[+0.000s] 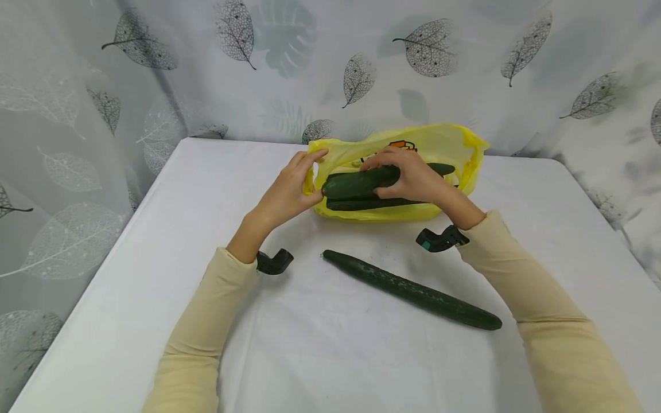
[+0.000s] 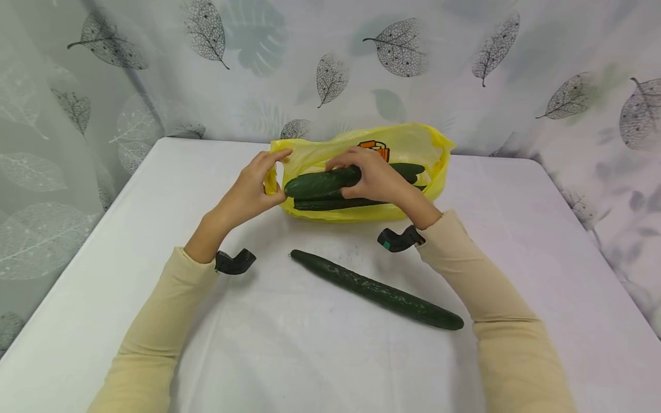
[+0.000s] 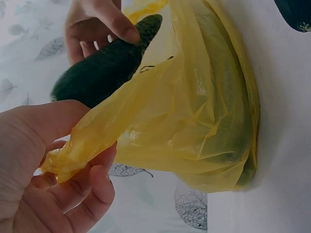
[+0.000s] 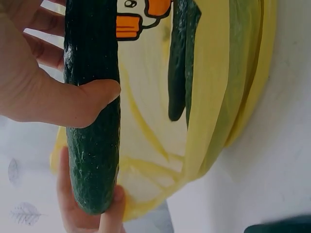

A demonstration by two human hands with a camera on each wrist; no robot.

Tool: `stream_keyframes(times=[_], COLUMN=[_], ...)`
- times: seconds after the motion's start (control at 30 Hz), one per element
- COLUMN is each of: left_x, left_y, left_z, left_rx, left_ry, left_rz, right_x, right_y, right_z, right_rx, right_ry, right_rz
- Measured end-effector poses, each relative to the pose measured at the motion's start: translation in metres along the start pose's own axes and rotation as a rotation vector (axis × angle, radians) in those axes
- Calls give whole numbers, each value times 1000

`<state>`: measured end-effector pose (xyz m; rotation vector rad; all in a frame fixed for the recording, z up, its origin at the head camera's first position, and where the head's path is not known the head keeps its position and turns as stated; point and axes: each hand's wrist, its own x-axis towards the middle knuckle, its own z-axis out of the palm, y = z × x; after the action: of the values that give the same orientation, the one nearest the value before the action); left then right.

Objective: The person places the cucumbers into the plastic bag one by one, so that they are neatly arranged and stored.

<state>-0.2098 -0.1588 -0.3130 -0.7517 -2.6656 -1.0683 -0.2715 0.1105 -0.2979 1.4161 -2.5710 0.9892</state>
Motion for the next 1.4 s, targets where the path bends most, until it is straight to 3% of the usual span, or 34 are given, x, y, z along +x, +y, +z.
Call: stream_keyframes(times=[0.2, 0.57, 0.83, 1.2, 1.4], left_x=[0, -1, -1, -2, -2], left_y=[0, 2, 5, 5, 5], left_z=[-1, -1, -2, -2, -1], left_rx=[-1, 21, 51, 43, 37], left_ry=[9, 2, -14, 7, 13], left_rz=[10, 14, -19, 11, 14], right_x=[4, 17, 26, 34, 37], right_y=[10, 30, 43, 51, 53], right_z=[-1, 0, 5, 9, 10], right_rx=[-15, -62, -81, -89, -92], right_ry=[-13, -58, -91, -144, -211], right_rz=[40, 188, 218, 267, 322])
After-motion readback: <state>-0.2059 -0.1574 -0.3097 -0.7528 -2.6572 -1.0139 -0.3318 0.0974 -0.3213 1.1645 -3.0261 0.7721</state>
